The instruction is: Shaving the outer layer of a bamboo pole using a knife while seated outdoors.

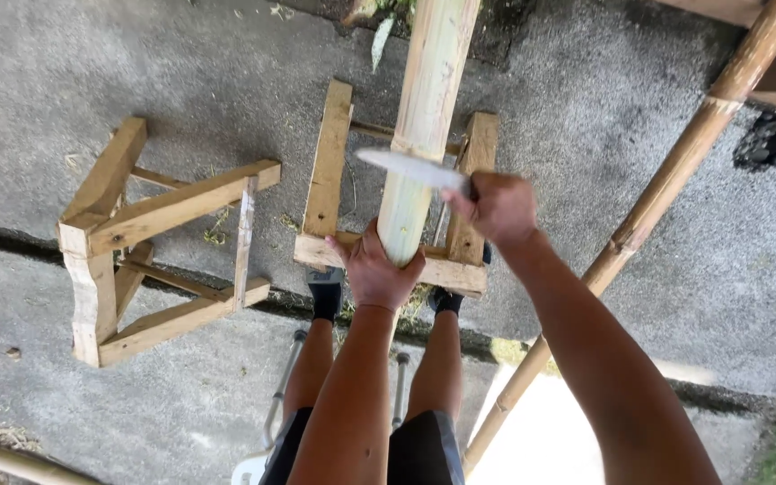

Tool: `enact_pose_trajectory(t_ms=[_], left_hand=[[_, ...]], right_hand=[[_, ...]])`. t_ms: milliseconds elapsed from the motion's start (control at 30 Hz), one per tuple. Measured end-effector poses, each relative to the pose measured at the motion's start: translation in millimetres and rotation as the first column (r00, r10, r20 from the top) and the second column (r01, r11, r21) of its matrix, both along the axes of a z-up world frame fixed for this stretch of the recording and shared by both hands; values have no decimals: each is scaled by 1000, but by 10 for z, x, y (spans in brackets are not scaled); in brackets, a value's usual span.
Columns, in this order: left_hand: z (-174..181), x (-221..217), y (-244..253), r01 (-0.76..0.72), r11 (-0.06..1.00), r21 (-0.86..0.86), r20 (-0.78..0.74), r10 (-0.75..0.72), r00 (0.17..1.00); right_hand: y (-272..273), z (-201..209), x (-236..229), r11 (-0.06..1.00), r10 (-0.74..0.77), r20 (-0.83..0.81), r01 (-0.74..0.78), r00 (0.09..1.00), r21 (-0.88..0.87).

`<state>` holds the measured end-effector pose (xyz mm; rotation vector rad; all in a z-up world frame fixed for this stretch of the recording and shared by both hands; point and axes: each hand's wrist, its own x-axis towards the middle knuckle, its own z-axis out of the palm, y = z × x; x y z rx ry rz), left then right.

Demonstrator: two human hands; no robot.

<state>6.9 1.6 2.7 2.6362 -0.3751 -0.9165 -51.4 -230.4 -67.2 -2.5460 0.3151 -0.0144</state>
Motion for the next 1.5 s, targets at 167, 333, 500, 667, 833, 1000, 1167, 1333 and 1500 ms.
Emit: enact_pose_trajectory(t_ms=[167,333,500,667,833,1000,1167,1333,1500], left_hand=[[-20,-17,15,87,996,2,164,-86,983],[-163,-72,110,122,992,-27,243,-111,964],[-90,-56,58,21,998,-55,70,-17,997],[-60,-101,83,31,998,-53,69,-28,997],[-159,-91,103,70,997,-33,152,-65,986],[-62,2,-3,22,999,-32,55,-20,998],[-94,-59,57,22,996,-86,93,-14,996],[-82,-52,58,27,1000,-8,46,-27,999],[-18,-23,-8,42,999,-19,82,-40,996]], right_hand=[[39,-33,-62,989,142,-15,-142,990,31],[88,-73,-38,985,68,31,-72,997,154],[136,-261,-171,993,-69,-56,74,996,96],[92,-150,-106,994,77,20,-79,997,82],[64,-134,-58,977,211,23,-211,977,30],[60,-170,103,992,-36,162,16,986,123],[-2,-93,121,999,22,-22,-22,1000,33],[54,203,244,972,198,-23,-199,980,-124],[43,198,255,997,27,-159,-39,987,-73]])
